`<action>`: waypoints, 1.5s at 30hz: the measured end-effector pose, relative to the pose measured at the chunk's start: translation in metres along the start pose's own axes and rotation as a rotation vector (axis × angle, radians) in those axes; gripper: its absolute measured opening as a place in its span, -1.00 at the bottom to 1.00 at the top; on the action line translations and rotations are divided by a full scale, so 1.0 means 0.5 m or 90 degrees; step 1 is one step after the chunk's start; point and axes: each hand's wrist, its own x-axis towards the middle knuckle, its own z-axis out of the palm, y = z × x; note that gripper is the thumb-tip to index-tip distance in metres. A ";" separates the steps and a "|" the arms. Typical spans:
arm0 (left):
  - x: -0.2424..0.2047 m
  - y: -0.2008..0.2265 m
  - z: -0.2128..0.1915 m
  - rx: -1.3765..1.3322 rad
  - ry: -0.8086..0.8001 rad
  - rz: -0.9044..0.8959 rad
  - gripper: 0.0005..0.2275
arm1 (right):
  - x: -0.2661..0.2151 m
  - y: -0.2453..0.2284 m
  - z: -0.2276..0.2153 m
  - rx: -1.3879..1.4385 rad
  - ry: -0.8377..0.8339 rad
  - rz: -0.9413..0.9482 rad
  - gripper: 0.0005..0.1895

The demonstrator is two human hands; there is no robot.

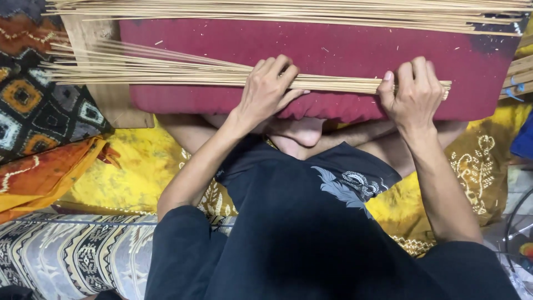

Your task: Aligning thin wooden sticks into a flush bundle by tapping them against a surface

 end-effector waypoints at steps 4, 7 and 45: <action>-0.010 -0.015 0.024 0.023 0.025 0.009 -0.60 | 0.000 -0.002 0.003 0.054 -0.021 0.022 -0.75; -0.016 -0.003 0.005 -0.027 -0.010 -0.021 -0.55 | 0.000 -0.006 -0.002 0.049 -0.022 0.018 -0.79; -0.062 -0.021 0.016 -0.013 -0.102 -0.060 -0.55 | 0.004 -0.097 -0.101 0.129 -0.098 0.007 -0.55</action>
